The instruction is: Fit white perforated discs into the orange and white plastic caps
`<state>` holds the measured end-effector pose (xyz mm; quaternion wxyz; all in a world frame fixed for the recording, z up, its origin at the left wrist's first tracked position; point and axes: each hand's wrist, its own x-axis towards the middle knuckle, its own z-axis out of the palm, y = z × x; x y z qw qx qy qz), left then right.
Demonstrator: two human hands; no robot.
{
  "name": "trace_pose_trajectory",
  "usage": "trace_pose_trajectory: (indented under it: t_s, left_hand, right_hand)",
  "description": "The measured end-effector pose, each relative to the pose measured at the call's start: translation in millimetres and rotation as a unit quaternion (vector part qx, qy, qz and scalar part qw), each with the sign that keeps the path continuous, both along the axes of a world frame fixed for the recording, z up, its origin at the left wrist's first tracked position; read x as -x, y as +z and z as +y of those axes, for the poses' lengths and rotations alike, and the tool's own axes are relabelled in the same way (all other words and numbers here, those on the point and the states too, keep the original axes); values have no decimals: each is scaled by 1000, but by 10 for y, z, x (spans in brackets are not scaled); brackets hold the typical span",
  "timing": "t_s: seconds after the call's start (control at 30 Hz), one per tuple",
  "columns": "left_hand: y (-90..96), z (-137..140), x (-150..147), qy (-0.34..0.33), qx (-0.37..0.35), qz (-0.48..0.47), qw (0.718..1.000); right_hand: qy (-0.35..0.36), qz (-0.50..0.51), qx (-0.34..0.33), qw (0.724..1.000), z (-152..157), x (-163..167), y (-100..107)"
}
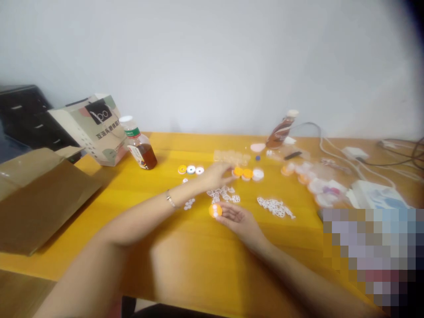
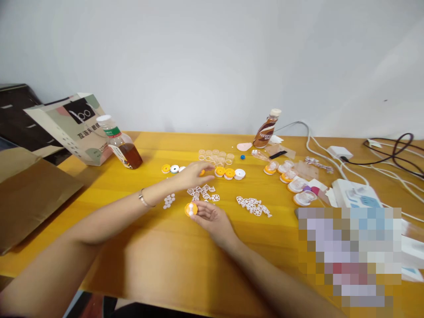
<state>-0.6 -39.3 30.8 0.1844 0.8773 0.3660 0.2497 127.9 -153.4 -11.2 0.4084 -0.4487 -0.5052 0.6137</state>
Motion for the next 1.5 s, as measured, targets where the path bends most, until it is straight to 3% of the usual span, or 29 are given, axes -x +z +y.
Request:
trace_pose_trajectory:
  t_s: [0.13,0.27,0.73,1.1,1.17,1.23,1.33,1.5]
  left_hand:
    - [-109,339,-329,13,-44,113,992]
    - [-138,367,-485,23,-47,142,988]
    - [-196,272,-211,75,-48,198,976]
    - [-268,277,-319,61,-55,127,988]
    - [-252,271,-292,48,-30,63,996]
    - [-208,250,-213,23,44,-65,997]
    - [-108,134,32,-8,217,-254,943]
    - [12,-304,564,-22,414,-385,824]
  right_hand:
    - [5,2,4,1000,7,-7,-11]
    - [12,4,2,1000,9,-18,-21]
    - [34,-15,-15,999,-6,-14,-8]
    - [25,-15,-16,999,-19,-4,30]
    - [25,-16,-16,999,-20,-3,32]
    - [24,-17,-14,999,-18,-3,33]
    - [17,-11,-10,1000,-9,-6,27]
    - [-14,0,-2,1000,3,-23,5]
